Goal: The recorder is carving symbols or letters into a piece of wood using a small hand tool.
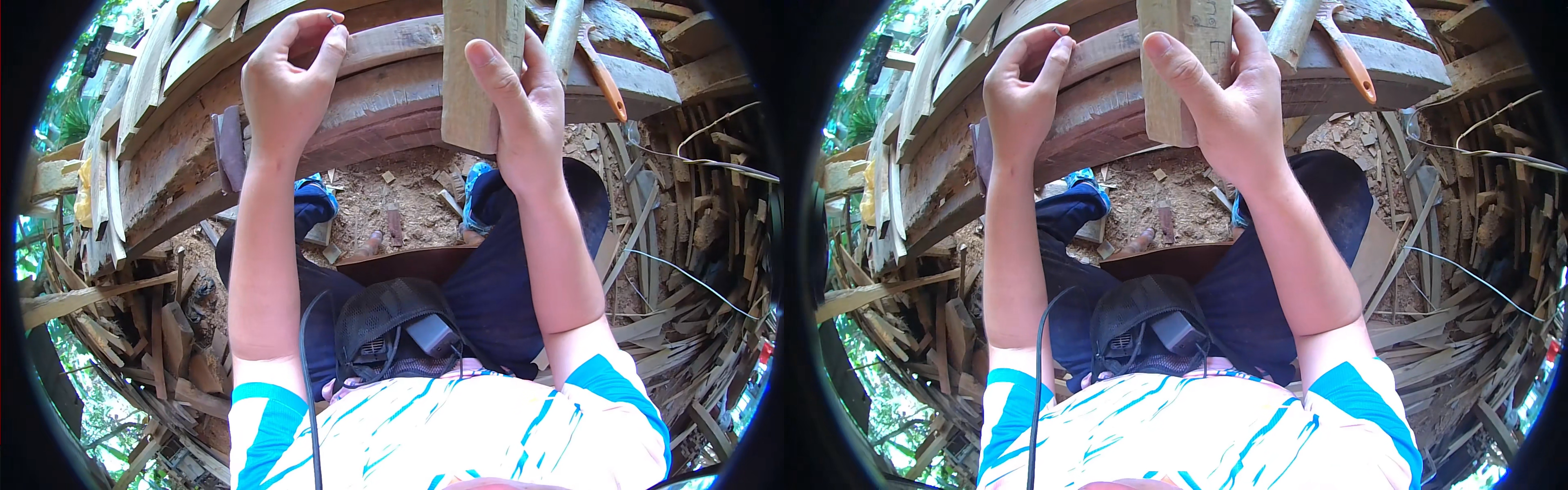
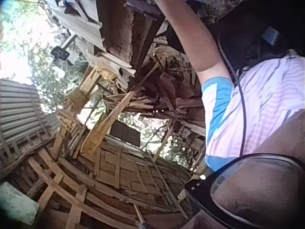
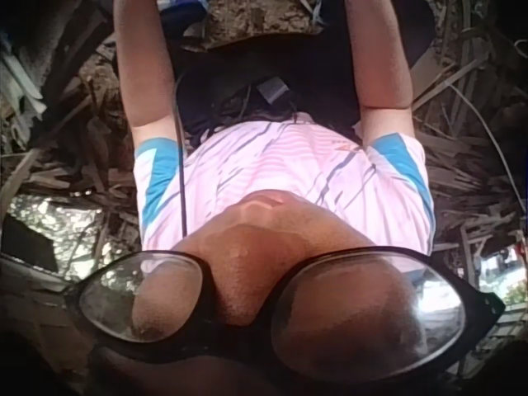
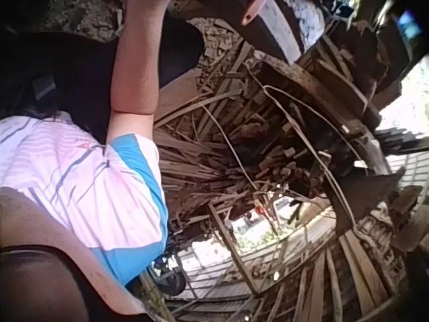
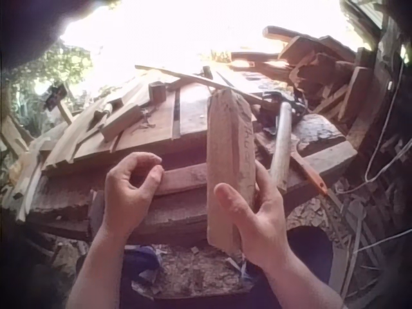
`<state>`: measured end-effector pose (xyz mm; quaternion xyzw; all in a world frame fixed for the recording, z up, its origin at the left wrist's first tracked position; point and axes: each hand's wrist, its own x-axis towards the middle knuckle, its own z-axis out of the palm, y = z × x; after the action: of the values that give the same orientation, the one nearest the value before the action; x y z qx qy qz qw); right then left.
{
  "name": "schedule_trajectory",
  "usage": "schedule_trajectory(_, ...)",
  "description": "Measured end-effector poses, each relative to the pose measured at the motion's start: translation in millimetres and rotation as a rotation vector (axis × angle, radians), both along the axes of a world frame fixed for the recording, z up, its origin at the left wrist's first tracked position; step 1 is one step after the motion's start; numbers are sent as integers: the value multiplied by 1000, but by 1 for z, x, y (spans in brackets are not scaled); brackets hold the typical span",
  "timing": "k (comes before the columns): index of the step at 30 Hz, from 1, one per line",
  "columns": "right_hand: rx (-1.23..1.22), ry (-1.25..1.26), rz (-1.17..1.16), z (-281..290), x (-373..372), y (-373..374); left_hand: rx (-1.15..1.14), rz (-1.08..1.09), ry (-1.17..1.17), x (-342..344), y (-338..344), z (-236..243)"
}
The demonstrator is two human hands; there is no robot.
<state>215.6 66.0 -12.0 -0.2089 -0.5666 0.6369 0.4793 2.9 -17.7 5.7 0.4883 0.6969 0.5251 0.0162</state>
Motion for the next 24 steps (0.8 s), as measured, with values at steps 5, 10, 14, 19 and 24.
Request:
schedule_trajectory(5,-8,-2,-15,1,0,0,-143,132,273,-3,12,-1)
schedule_trajectory(10,-15,-9,8,0,1,1,-76,156,362,-5,18,-6)
schedule_trajectory(14,-94,-9,52,27,1,-8,-130,184,551,-11,25,2)
schedule_trajectory(19,-42,139,109,3,1,3,-153,59,320,-6,24,6)
schedule_trajectory(24,-77,84,121,3,1,0,87,-111,215,0,-2,-3)
